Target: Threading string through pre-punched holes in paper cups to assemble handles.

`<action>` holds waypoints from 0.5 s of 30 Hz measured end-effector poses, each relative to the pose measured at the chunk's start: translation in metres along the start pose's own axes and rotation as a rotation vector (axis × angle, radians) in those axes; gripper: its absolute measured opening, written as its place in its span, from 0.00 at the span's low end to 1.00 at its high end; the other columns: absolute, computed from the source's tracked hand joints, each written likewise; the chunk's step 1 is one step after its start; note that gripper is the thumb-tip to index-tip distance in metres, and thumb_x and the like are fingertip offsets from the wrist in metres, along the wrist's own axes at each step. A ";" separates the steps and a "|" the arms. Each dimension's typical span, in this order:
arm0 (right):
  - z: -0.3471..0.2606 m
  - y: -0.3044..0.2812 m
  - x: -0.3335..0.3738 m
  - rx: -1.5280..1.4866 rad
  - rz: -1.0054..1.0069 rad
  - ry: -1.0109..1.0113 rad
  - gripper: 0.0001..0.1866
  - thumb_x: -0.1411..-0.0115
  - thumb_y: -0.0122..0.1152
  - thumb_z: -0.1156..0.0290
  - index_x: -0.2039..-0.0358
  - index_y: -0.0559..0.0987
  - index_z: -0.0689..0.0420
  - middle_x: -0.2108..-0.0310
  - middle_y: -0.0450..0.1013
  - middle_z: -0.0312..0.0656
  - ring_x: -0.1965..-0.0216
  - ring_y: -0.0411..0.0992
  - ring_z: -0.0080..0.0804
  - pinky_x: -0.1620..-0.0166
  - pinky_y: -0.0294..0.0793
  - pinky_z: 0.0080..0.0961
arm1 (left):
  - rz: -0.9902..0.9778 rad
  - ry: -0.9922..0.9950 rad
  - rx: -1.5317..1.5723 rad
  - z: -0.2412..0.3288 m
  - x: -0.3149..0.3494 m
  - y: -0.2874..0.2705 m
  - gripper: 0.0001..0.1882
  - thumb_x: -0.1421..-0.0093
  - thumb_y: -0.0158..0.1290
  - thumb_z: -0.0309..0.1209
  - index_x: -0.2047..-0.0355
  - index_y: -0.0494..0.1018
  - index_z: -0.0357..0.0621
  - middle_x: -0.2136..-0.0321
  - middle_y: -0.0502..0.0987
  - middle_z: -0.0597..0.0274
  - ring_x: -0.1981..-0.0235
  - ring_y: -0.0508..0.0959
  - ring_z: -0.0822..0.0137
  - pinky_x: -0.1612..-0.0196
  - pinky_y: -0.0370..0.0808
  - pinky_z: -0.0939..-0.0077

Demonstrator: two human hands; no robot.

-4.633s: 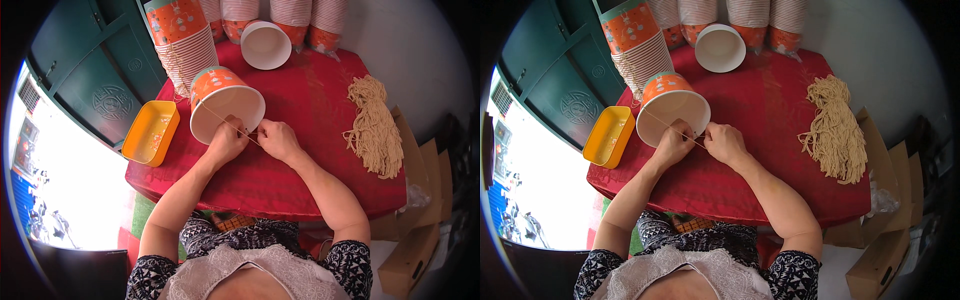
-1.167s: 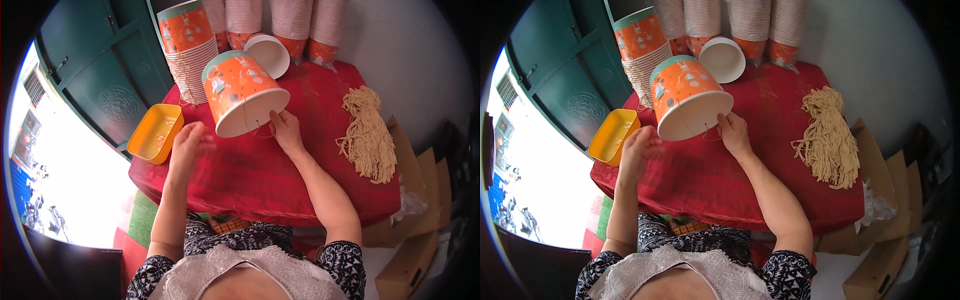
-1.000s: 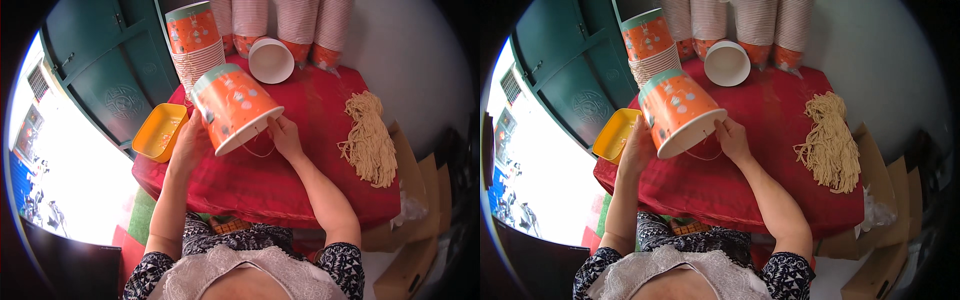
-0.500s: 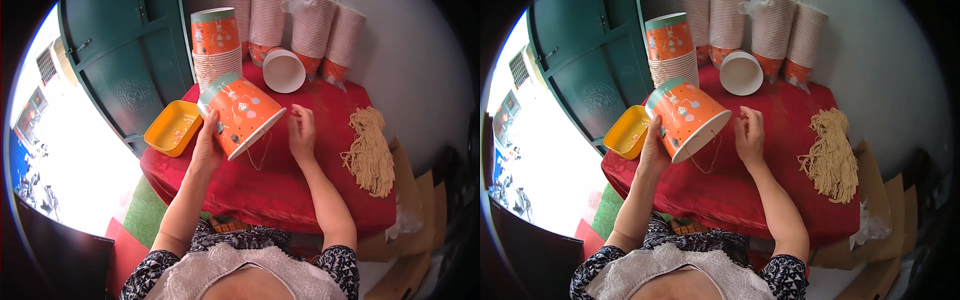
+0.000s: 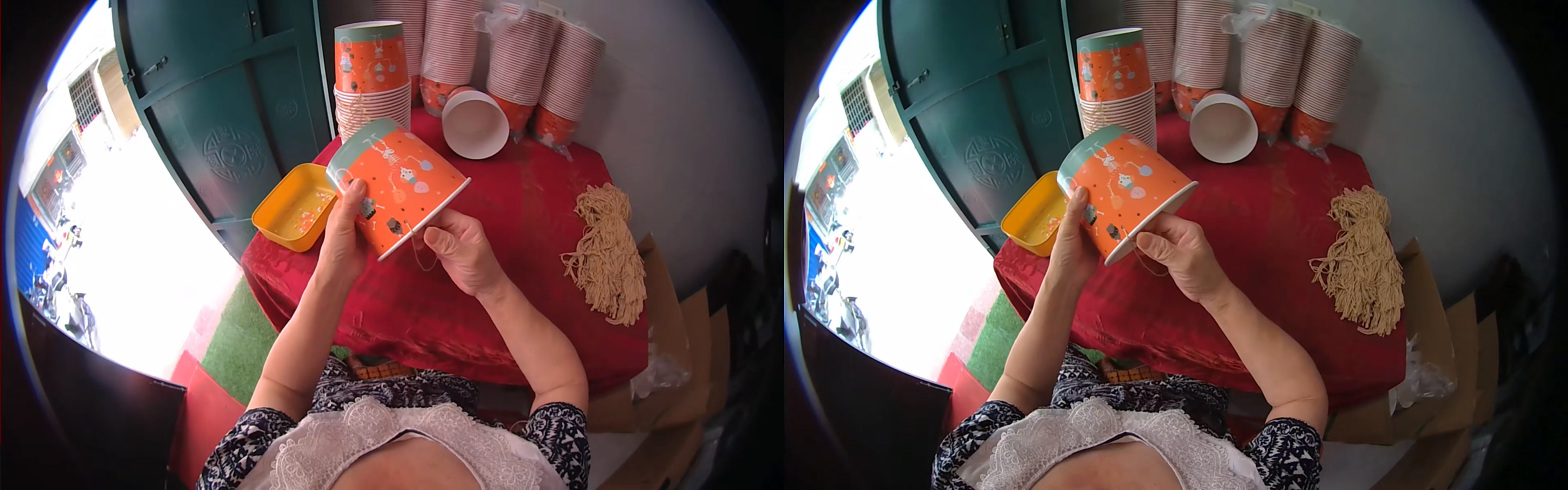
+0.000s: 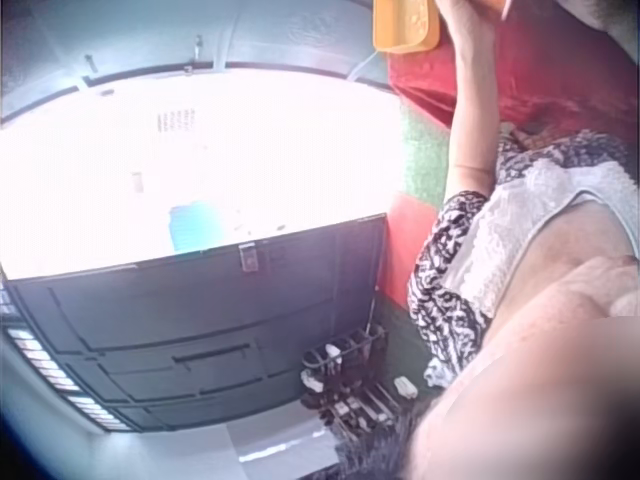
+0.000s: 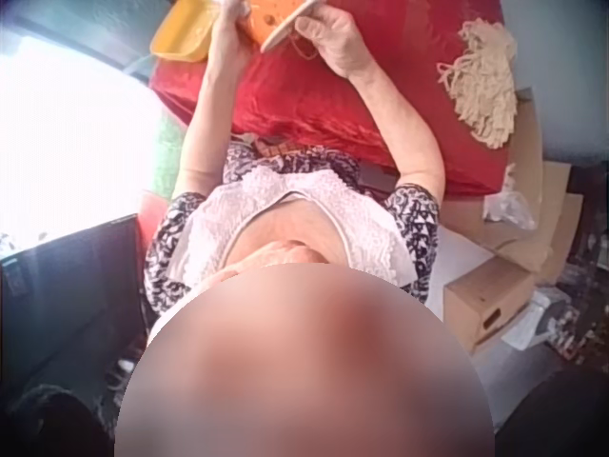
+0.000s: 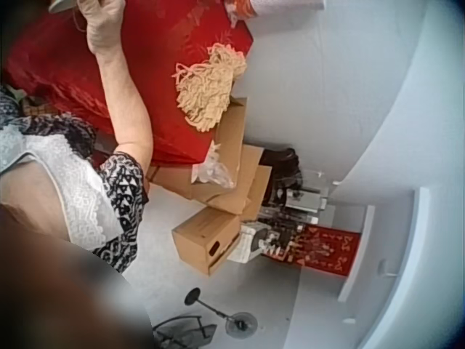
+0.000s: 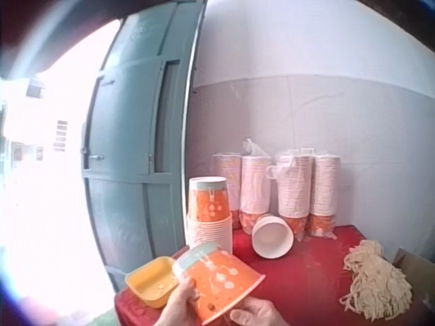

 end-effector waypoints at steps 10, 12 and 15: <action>-0.002 -0.006 0.008 0.159 0.250 -0.107 0.09 0.38 0.63 0.69 0.65 0.79 0.62 0.73 0.75 0.31 0.73 0.66 0.13 0.68 0.67 0.13 | -0.006 0.150 -0.136 0.011 0.003 0.007 0.33 0.40 0.59 0.44 0.44 0.61 0.34 0.52 0.74 0.56 0.52 0.76 0.68 0.48 0.75 0.70; 0.005 -0.011 0.009 0.215 0.256 -0.111 0.09 0.37 0.63 0.69 0.65 0.79 0.62 0.72 0.74 0.30 0.73 0.65 0.13 0.69 0.66 0.13 | 0.118 0.176 -0.152 0.007 -0.001 -0.011 0.37 0.42 0.62 0.42 0.42 0.59 0.33 0.51 0.73 0.52 0.52 0.76 0.67 0.48 0.75 0.70; 0.006 -0.016 0.012 0.307 0.272 -0.115 0.08 0.36 0.61 0.69 0.65 0.79 0.62 0.72 0.74 0.30 0.74 0.65 0.13 0.69 0.65 0.14 | 0.169 0.207 -0.192 0.004 0.001 -0.007 0.39 0.44 0.64 0.42 0.43 0.57 0.32 0.51 0.71 0.51 0.52 0.75 0.66 0.49 0.75 0.70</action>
Point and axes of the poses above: each hand's wrist, its own x-axis away from the middle knuckle, its own y-axis out of the palm, z = x × y, the point moved 8 cm from there along -x, towards the middle knuckle
